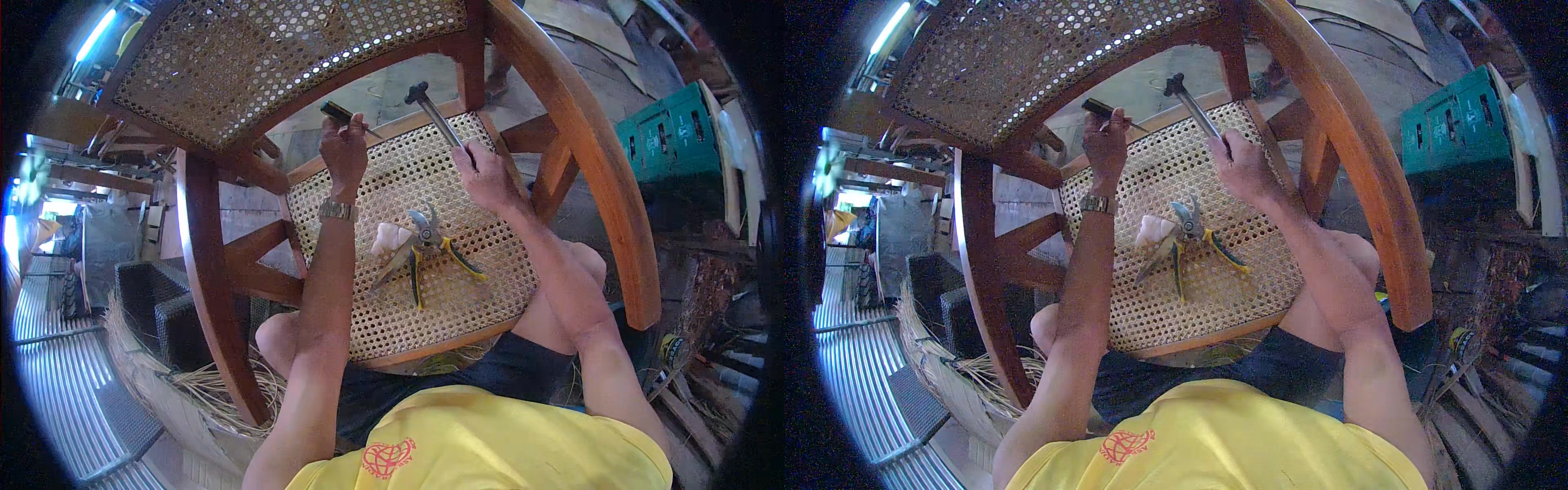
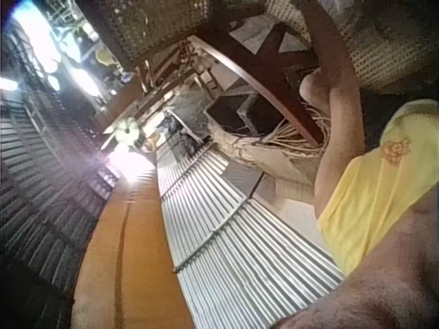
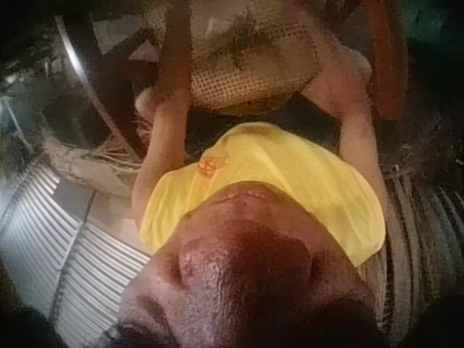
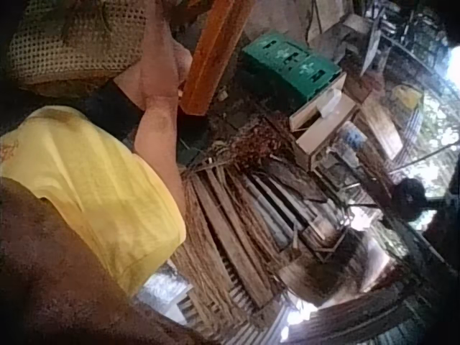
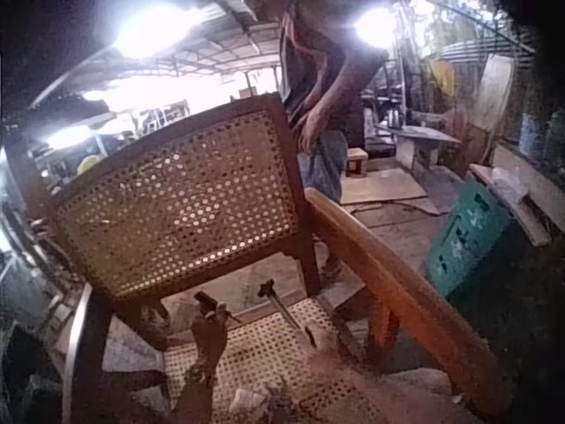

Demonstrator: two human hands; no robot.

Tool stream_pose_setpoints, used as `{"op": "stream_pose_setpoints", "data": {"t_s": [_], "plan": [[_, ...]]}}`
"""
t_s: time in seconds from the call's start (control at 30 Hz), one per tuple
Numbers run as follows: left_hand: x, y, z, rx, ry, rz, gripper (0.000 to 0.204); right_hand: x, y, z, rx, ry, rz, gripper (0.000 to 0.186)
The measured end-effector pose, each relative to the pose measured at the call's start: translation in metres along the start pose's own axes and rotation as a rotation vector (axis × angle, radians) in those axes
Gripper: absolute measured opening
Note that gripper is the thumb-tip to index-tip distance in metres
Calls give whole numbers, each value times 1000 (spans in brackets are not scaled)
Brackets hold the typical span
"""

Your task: Repairing the woven cane seat of a wooden chair using a hammer, pliers, and punch.

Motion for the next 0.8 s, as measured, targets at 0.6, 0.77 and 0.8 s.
{"op": "stream_pose_setpoints", "data": {"t_s": [0.6, 0.77, 0.8], "plan": [[1, 20, -11, 144, -231, -303, 25, 91, 29, 18, -23, 113, 218, 29], [7, 18, -10, 193, -229, -215, 24, 134, 12, 14, -156, 259, 461, 24], [7, 18, -9, 176, -213, -233, 24, 138, 9, 14, -166, 269, 491, 24]]}}
Point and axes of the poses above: each hand's wrist, its own y-axis away from the middle knuckle, its own z-axis out of the back of the hand, x = y × z, the point moved 2 cm from there along -y, towards the middle knuckle, and after that the axes turned 15 degrees about z, right-handed, at the moved point
